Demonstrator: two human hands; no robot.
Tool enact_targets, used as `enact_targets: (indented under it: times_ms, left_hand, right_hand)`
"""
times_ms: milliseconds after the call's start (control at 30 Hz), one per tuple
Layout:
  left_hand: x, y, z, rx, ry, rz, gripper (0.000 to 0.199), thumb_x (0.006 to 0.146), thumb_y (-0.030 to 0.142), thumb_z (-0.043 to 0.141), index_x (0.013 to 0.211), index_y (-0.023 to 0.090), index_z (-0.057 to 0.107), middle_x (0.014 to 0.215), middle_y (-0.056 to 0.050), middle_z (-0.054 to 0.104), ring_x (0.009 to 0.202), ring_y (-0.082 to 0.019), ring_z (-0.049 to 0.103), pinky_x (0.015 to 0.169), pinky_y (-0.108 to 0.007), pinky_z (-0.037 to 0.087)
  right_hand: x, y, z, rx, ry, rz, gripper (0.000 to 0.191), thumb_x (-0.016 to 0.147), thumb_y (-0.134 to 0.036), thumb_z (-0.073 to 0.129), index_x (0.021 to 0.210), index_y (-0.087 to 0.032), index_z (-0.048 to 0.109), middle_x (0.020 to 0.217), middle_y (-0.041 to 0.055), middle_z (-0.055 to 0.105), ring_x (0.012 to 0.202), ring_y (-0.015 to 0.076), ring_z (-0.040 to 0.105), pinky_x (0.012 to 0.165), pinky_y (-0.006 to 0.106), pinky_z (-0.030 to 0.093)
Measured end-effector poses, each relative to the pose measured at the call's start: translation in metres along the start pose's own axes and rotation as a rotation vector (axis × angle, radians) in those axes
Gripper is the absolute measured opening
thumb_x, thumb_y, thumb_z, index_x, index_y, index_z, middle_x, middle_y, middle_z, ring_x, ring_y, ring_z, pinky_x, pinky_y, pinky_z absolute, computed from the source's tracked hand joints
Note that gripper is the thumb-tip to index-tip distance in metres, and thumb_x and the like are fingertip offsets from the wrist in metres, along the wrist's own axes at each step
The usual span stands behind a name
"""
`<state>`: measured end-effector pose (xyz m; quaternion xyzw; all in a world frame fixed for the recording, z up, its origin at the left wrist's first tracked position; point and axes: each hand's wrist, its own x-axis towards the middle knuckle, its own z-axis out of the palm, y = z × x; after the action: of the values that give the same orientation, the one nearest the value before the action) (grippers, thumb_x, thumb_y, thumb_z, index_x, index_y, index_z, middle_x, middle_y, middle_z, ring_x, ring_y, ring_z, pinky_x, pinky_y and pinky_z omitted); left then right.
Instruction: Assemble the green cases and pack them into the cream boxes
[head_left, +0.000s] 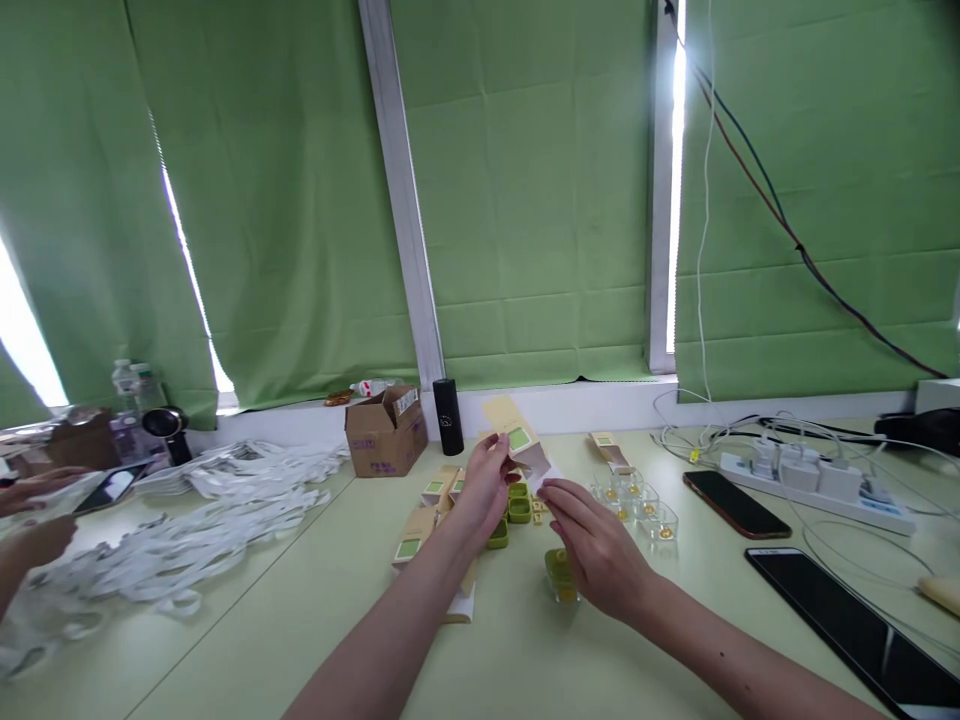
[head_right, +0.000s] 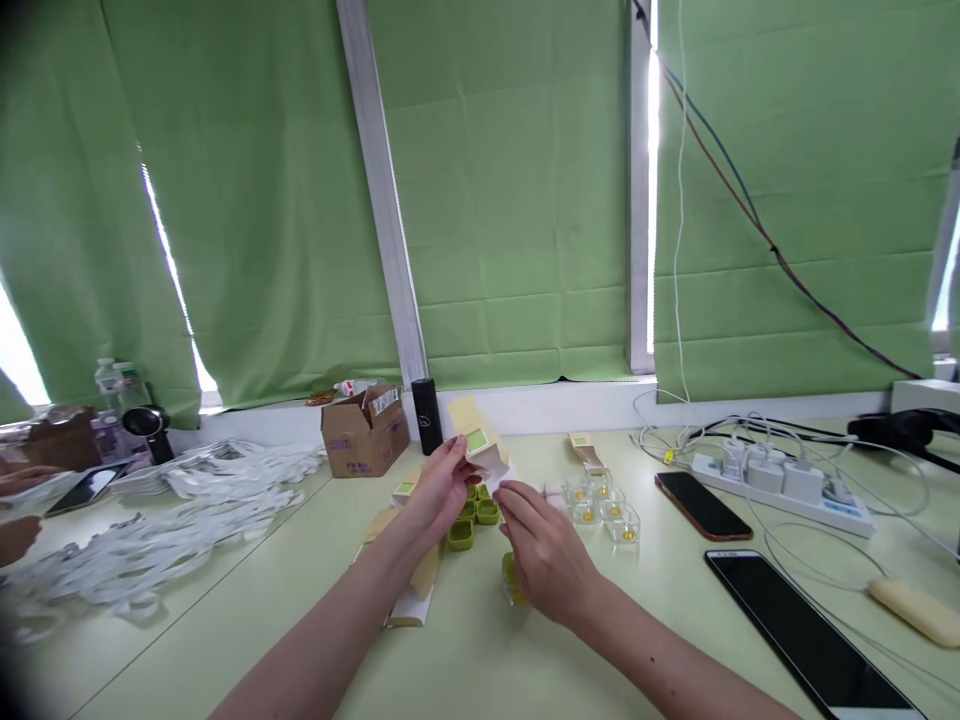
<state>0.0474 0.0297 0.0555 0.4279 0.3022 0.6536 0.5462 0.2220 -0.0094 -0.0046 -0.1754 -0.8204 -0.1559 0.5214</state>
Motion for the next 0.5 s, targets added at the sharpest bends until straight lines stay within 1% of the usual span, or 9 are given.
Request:
enact_targets:
  times_ms: [67,167,233,267,333,400,500]
  left_hand:
    - [-0.003,-0.004,-0.003,-0.008,-0.001,0.011,0.056,0.071,0.052,0.092,0.101,0.02,0.058,0.085,0.0,0.066,0.069,-0.013,0.06,0.064,-0.025,0.044]
    - [-0.009,-0.011,-0.011,-0.009,-0.004,0.023,0.059,0.072,0.051,0.093,0.108,0.021,0.058,0.093,-0.001,0.068,0.076,-0.014,0.064,0.067,-0.026,0.047]
    - [-0.011,-0.017,-0.015,0.004,-0.023,0.048,0.061,0.073,0.049,0.093,0.114,0.021,0.058,0.102,-0.004,0.07,0.086,-0.016,0.068,0.074,-0.028,0.051]
    - [-0.012,-0.019,-0.017,0.012,-0.039,0.066,0.063,0.073,0.048,0.093,0.117,0.021,0.058,0.106,-0.006,0.071,0.092,-0.018,0.07,0.08,-0.03,0.053]
    - [-0.011,-0.023,-0.018,0.038,-0.076,0.105,0.065,0.072,0.047,0.093,0.121,0.021,0.058,0.113,-0.008,0.073,0.105,-0.022,0.071,0.093,-0.035,0.055]
    - [-0.012,-0.025,-0.019,0.087,-0.117,0.144,0.065,0.073,0.047,0.093,0.122,0.021,0.059,0.119,-0.012,0.074,0.116,-0.026,0.07,0.104,-0.042,0.052]
    - [-0.015,-0.027,-0.02,0.201,-0.177,0.203,0.063,0.074,0.044,0.091,0.124,0.019,0.06,0.128,-0.016,0.072,0.123,-0.029,0.067,0.112,-0.047,0.049]
  right_hand:
    - [-0.003,-0.002,-0.003,0.014,-0.035,0.003,0.04,0.098,-0.002,0.045,0.132,-0.017,0.061,0.126,0.017,0.07,0.126,0.0324,0.063,0.097,0.051,0.064]
    - [-0.002,-0.003,-0.01,0.043,-0.032,0.032,0.028,0.095,-0.004,0.05,0.113,-0.02,0.065,0.121,0.0153,0.07,0.121,0.0327,0.065,0.09,0.05,0.064]
    - [-0.001,-0.001,-0.014,0.053,0.002,0.081,0.021,0.095,-0.008,0.053,0.103,-0.023,0.065,0.113,0.0135,0.07,0.112,0.032,0.067,0.084,0.049,0.063]
    - [0.0,0.001,-0.015,0.056,0.025,0.114,0.019,0.095,-0.009,0.054,0.101,-0.023,0.065,0.109,0.0128,0.07,0.107,0.0314,0.068,0.081,0.048,0.063]
    - [-0.001,0.007,-0.015,0.065,0.07,0.198,0.016,0.097,-0.013,0.056,0.105,-0.024,0.064,0.106,0.0125,0.069,0.101,0.0304,0.068,0.075,0.045,0.063]
    - [-0.005,0.014,-0.013,0.076,0.103,0.298,0.019,0.098,-0.017,0.057,0.114,-0.024,0.063,0.108,0.0131,0.069,0.1,0.0297,0.067,0.067,0.04,0.063]
    - [-0.012,0.023,-0.008,0.064,0.106,0.396,0.028,0.099,-0.022,0.058,0.127,-0.024,0.06,0.115,0.0139,0.068,0.097,0.0288,0.066,0.064,0.038,0.062]
